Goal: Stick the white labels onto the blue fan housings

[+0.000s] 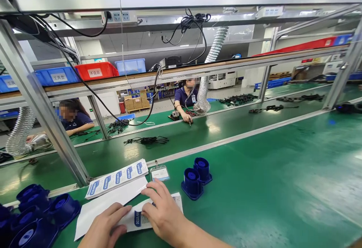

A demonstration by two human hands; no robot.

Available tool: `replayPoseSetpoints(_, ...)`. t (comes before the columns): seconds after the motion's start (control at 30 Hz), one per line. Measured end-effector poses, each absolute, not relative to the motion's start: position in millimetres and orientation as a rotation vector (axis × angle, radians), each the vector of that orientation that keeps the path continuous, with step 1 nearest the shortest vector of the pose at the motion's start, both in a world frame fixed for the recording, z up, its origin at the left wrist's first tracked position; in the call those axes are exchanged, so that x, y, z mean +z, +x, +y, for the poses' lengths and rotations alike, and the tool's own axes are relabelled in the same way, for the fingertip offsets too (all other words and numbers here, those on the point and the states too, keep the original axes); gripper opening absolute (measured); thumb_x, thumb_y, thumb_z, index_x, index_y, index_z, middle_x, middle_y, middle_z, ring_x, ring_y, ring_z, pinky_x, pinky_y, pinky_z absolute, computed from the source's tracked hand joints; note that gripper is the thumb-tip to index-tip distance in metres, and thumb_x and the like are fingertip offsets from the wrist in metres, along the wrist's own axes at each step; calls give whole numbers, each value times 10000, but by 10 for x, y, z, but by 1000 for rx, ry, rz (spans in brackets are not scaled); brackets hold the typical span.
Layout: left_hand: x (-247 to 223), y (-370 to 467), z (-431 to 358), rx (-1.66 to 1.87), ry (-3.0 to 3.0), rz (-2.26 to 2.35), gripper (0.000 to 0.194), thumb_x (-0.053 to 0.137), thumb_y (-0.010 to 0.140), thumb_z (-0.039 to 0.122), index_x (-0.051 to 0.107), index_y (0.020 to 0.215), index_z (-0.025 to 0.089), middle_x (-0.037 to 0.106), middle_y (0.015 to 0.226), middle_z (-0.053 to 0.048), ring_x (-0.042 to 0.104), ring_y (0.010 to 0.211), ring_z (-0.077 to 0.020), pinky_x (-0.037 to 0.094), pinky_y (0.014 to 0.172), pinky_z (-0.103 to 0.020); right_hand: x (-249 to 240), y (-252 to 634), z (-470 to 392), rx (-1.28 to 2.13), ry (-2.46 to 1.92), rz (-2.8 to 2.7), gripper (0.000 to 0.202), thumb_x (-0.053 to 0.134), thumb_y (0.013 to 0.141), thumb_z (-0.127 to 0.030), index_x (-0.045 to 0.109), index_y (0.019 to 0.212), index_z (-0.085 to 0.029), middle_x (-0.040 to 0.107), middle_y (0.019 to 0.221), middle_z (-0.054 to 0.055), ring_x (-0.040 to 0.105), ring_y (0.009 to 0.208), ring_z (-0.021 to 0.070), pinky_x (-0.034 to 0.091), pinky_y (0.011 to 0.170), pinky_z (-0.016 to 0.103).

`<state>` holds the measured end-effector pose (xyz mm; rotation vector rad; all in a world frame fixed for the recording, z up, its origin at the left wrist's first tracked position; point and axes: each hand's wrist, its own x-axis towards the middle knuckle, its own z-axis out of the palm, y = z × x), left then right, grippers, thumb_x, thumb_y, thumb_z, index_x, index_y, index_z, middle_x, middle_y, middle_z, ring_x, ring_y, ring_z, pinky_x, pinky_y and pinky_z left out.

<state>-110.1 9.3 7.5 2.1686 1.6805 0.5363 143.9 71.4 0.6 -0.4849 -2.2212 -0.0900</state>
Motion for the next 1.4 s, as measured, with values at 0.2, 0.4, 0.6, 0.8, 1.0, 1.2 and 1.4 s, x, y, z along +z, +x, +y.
replayPoseSetpoints(0.2, 395, -1217, 167, 245, 2107, 1890, 309, 566, 953, 205, 782, 1160, 282, 750, 1066, -73, 719, 1005, -284, 511, 865, -330, 7, 1493, 741, 454, -449, -2052, 161, 663, 903, -85, 654, 902, -246, 697, 1108, 73, 561, 1238, 329, 532, 1047, 563)
replayPoseSetpoints(0.4, 484, -1555, 235, -1, 2000, 2239, 549, 658, 825, 38, 676, 1369, 109, 691, 1319, -211, 631, 1272, -402, 478, 1071, -489, 37, 1583, 871, 620, -662, -1751, 71, 702, 988, -309, 728, 927, -284, 694, 1056, 76, 614, 1123, 313, 521, 997, 516)
replayPoseSetpoints(0.6, 586, -1808, 322, -90, 1971, 2386, 692, 718, 832, 86, 579, 1500, 202, 629, 1415, -168, 580, 1342, -355, 500, 1081, -459, -30, 1593, 926, 788, -803, -1706, 295, 654, 1015, -449, 724, 1265, -309, 688, 1264, 113, 600, 1247, 339, 489, 1115, 563)
replayPoseSetpoints(0.8, 777, -2343, 366, -107, 1671, 2797, 707, 640, 863, 70, 485, 1549, 149, 533, 1441, -250, 502, 1362, -481, 501, 1014, -631, -159, 1540, 902, 899, -935, -1738, 580, 610, 1015, -515, 451, 1564, -418, 652, 1337, 67, 594, 1250, 332, 459, 1126, 596)
replayPoseSetpoints(1.0, 843, -2470, 365, 103, 1686, 2726, 388, 697, 752, 30, 744, 1132, 94, 659, 1137, -171, 638, 1144, -381, 527, 1016, -500, -201, 1487, 903, 1098, -875, -1750, 744, 583, 1028, -471, 191, 1658, -412, 610, 1339, 82, 643, 1060, 260, 556, 919, 485)
replayPoseSetpoints(1.2, 755, -1619, 252, 836, 1952, 2321, 600, 447, 1021, 593, 534, 1496, 236, 550, 1478, -111, 583, 1342, -294, 528, 1110, -376, -202, 1382, 755, 1318, -756, -1785, 1196, 848, 815, -300, 32, 1687, -375, 559, 1425, 123, 656, 1100, 260, 553, 955, 473)
replayPoseSetpoints(1.4, -209, -563, -5, 1353, 1115, 1341, 826, 748, 777, 801, 674, 1374, 235, 646, 1454, -129, 538, 1421, -402, 472, 1202, -499, -160, 1390, 681, 1503, -476, -1648, 1202, 780, 861, -682, 43, 1700, -237, 524, 1513, 222, 574, 1357, 333, 390, 1190, 529)
